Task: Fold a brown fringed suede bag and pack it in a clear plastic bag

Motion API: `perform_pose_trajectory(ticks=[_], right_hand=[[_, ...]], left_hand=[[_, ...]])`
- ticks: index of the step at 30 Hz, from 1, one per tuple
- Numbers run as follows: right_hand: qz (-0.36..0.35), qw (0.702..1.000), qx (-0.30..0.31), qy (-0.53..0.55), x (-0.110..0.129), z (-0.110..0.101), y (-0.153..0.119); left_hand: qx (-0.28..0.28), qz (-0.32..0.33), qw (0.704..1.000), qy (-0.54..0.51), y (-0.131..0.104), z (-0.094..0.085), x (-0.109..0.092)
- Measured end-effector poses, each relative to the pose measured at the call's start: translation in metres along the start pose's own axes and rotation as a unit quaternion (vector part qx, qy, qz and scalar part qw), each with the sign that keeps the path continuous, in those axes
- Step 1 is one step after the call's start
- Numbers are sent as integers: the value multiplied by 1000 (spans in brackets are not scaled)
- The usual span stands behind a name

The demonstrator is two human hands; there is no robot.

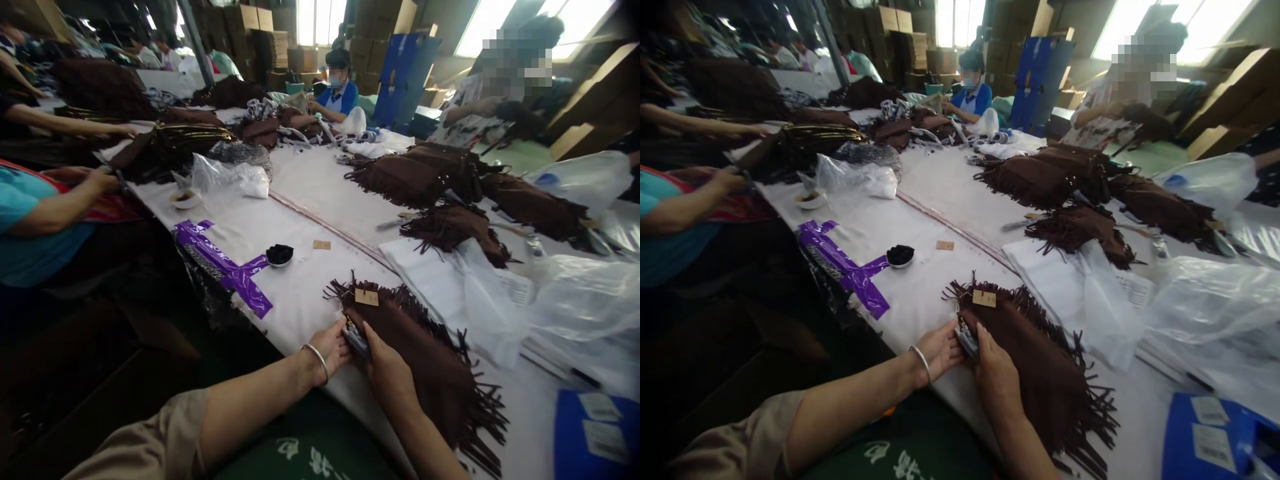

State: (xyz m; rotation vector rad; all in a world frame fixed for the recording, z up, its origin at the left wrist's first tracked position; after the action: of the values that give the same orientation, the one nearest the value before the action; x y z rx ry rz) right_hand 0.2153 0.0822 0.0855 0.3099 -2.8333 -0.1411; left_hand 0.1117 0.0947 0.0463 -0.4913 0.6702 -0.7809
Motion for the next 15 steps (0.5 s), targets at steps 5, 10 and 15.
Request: perform_pose_trajectory(ticks=[5,10,15], right_hand=[[-42,998,53,6,-7,-4,-11],[-56,992,87,66,-4,-4,-36],[4,998,-5,57,-20,-26,20]], left_hand=[[32,35,998,-42,21,-6,-8],[-9,50,998,-34,36,-19,-12],[16,43,998,-44,37,-22,-10]])
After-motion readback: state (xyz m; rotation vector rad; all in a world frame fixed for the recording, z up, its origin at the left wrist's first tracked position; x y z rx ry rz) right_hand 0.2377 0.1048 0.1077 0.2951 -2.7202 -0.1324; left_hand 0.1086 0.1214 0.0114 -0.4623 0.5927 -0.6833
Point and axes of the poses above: each hand's wrist, its own y-axis towards the middle knuckle, its own z-axis out of the palm, x = y × z, the point moved 7 cm from there along y, towards the middle knuckle, and after that the axes turned 1 degree about z, right-handed, at the moved point
